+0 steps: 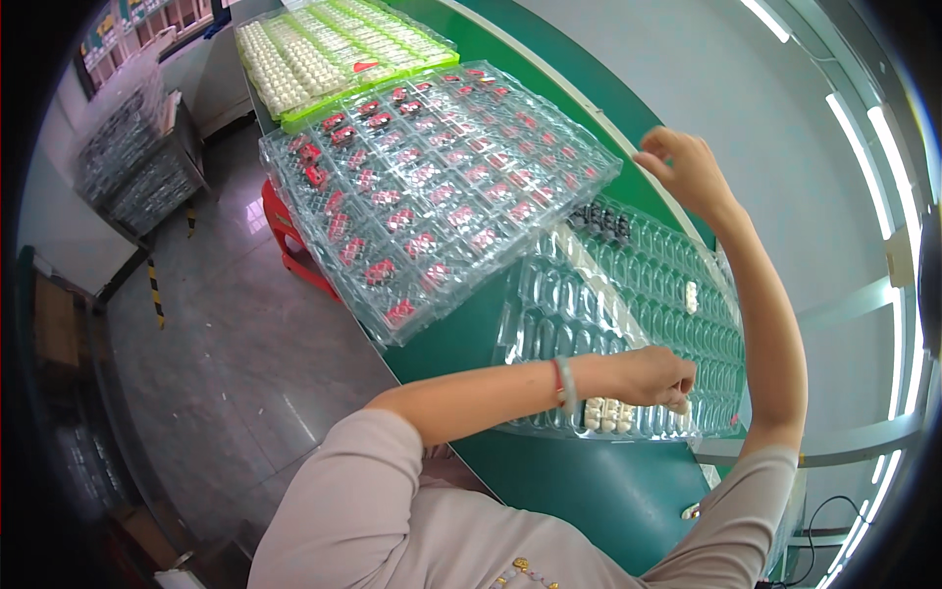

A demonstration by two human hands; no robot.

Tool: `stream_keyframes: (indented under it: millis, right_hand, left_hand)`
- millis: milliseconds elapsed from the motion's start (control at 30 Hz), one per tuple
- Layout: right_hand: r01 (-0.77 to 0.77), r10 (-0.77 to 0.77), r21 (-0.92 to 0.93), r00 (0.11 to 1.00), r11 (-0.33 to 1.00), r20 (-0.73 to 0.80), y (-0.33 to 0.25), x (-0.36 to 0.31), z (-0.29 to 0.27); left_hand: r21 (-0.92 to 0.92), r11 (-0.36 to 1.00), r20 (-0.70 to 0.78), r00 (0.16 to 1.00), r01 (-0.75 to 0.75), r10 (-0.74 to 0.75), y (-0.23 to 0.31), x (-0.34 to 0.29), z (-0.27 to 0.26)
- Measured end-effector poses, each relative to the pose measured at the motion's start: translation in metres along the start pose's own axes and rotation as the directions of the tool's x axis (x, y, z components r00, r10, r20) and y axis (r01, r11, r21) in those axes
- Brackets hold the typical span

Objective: The person assembles small white plastic electronic components by inserting red and white parts into them. They use a screwdriver to tighten screws and apply glue from a bottle to secure the components. The person then places the assembled units into clear plastic packaging trays on a green workbench.

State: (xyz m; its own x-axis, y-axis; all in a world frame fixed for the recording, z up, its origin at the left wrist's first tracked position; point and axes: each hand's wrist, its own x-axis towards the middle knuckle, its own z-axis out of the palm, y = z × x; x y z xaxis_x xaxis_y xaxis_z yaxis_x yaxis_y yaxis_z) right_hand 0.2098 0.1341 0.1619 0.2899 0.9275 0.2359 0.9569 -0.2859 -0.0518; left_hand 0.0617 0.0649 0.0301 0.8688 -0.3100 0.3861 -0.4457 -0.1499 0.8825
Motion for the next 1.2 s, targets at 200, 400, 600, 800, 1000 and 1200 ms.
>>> stream_keyframes:
  millis: [200, 400, 600, 800, 1000, 1200]
  right_hand:
    - [0.048, -0.044, -0.12, 0.998, 0.992, 0.038, 0.021, 0.121, 0.102]
    - [-0.072, 0.072, 0.111, 0.997, 0.991, 0.01, 0.016, 0.21, 0.195]
    - [-0.257, 0.257, 0.056, 0.966, 0.965, 0.01, 0.003, 0.245, 0.238]
    - [-0.354, 0.381, 0.262, 0.923, 0.898, -0.06, 0.007, 0.255, 0.255]
    - [-0.27, 0.337, 0.84, 0.935, 0.47, 0.112, -0.004, 0.197, 0.181]
    - [-0.316, 0.167, 0.947, 0.939, 0.065, 0.302, -0.04, 0.014, 0.093]
  left_hand:
    - [-0.818, 0.564, -0.304, 0.746, 0.114, -0.592, 0.005, -0.081, -0.05]
    - [-0.993, 0.11, -0.096, 0.761, -0.033, -0.642, -0.015, -0.108, -0.07]
    - [-0.988, -0.092, -0.022, 0.714, -0.121, -0.7, -0.007, -0.114, -0.069]
    - [-0.999, -0.03, -0.003, 0.724, -0.033, -0.69, -0.01, -0.116, -0.058]
    - [-0.993, 0.119, -0.093, 0.715, -0.014, -0.693, -0.003, -0.112, -0.065]
    - [-0.936, 0.196, -0.345, 0.644, -0.293, -0.683, -0.016, -0.113, -0.061]
